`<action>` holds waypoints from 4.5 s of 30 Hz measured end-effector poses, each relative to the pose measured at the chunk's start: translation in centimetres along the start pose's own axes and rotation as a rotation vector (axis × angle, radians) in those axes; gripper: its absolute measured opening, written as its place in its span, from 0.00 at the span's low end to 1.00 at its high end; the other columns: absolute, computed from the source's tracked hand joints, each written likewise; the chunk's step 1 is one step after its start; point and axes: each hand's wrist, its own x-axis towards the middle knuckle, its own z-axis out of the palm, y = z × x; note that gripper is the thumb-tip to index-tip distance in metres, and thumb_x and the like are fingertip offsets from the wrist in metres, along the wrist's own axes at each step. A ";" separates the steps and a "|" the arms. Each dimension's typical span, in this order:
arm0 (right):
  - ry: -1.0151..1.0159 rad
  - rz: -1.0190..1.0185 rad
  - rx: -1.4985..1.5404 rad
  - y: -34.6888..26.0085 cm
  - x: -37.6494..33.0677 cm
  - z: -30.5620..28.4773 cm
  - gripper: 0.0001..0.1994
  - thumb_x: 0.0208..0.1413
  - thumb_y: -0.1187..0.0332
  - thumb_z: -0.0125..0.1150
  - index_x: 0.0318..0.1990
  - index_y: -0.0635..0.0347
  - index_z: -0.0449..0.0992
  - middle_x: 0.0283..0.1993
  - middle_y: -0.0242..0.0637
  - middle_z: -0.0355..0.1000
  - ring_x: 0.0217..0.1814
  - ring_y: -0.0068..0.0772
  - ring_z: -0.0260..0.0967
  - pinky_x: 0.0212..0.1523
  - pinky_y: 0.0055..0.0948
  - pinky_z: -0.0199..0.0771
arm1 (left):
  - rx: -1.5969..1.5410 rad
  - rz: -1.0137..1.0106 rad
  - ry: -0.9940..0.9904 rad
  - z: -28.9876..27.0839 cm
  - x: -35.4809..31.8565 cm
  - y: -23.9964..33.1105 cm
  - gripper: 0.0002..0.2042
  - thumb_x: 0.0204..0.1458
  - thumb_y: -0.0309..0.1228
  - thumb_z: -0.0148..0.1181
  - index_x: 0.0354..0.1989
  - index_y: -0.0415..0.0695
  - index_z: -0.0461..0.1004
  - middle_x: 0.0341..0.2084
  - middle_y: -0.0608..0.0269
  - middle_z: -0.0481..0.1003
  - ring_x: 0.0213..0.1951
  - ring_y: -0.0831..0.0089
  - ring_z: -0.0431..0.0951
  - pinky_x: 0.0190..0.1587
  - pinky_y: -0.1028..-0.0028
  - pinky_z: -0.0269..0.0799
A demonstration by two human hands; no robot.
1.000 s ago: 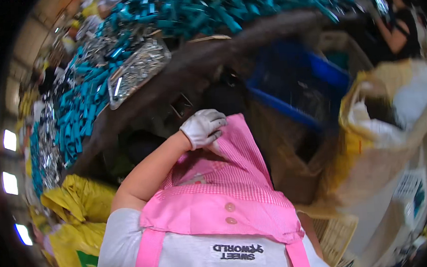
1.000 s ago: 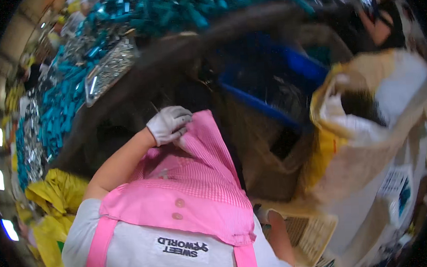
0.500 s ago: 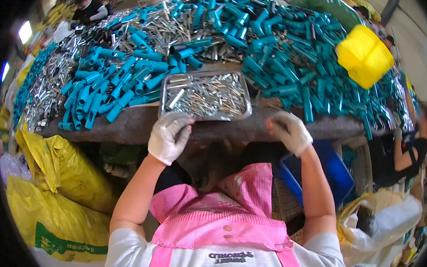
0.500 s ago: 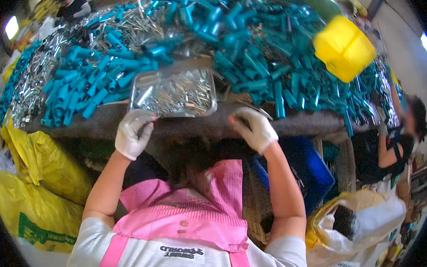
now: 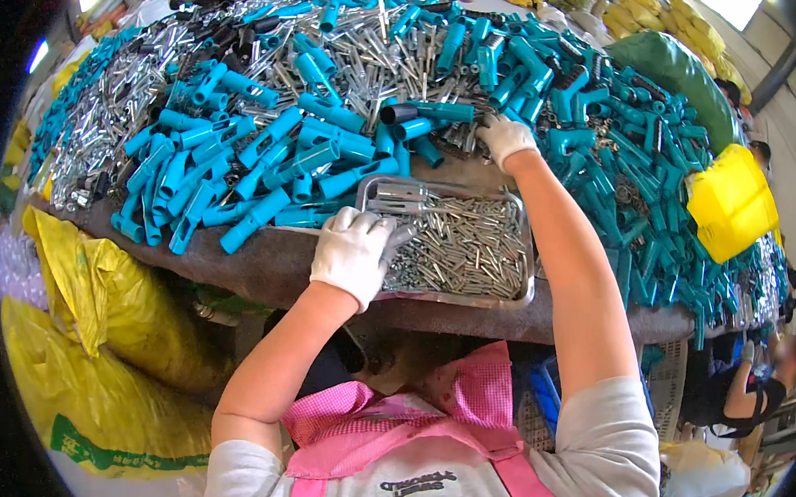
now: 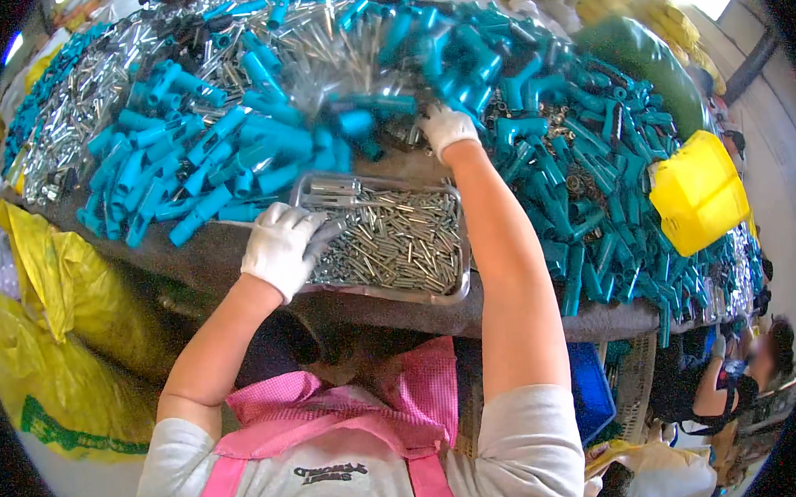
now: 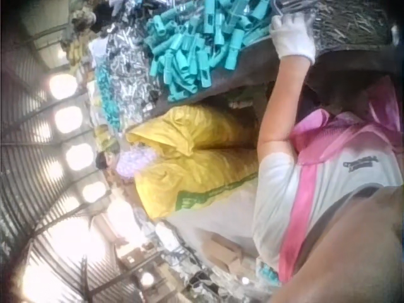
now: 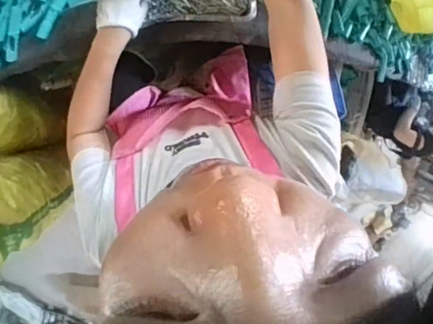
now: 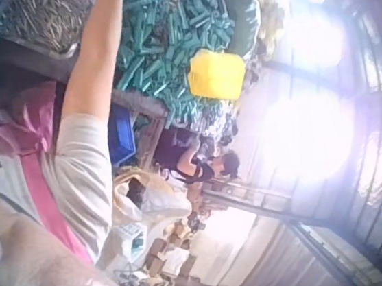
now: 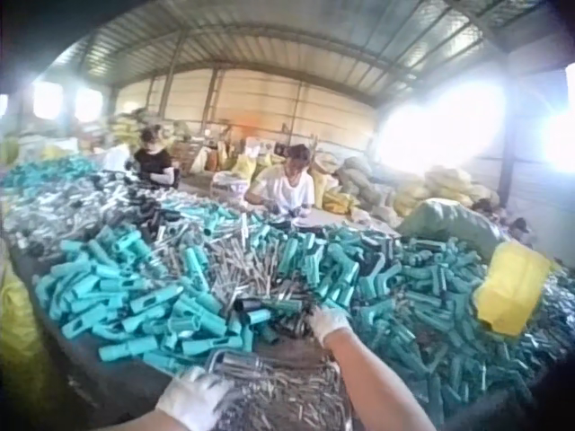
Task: Assembling metal sleeves into plastic handles at a manufacturing workbench.
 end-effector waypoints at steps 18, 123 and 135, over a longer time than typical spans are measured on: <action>0.138 0.146 1.112 -10.3 -15.1 -15.3 0.13 0.50 0.68 0.63 0.43 0.60 0.72 0.34 0.43 0.74 0.36 0.38 0.75 0.35 0.30 0.73 | -2.444 -0.898 0.045 -1.9 -1.2 2.9 0.10 0.59 0.31 0.46 0.47 0.44 0.63 0.39 0.52 0.73 0.43 0.58 0.77 0.44 0.60 0.77; -0.267 0.318 1.279 -7.2 -35.5 -13.3 0.07 0.51 0.75 0.57 0.39 0.64 0.73 0.37 0.40 0.68 0.39 0.35 0.70 0.40 0.29 0.70 | -1.912 -0.772 -1.224 1.7 -9.7 6.7 0.20 0.53 0.29 0.51 0.54 0.35 0.62 0.26 0.58 0.72 0.16 0.84 0.65 0.15 0.89 0.59; -0.393 0.256 1.521 -12.6 -32.1 -12.0 0.09 0.46 0.73 0.65 0.37 0.62 0.78 0.34 0.36 0.72 0.37 0.27 0.71 0.38 0.24 0.71 | -1.903 -0.755 -1.412 2.8 -10.0 8.0 0.22 0.54 0.26 0.48 0.59 0.40 0.60 0.25 0.61 0.71 0.12 0.86 0.61 0.13 0.89 0.57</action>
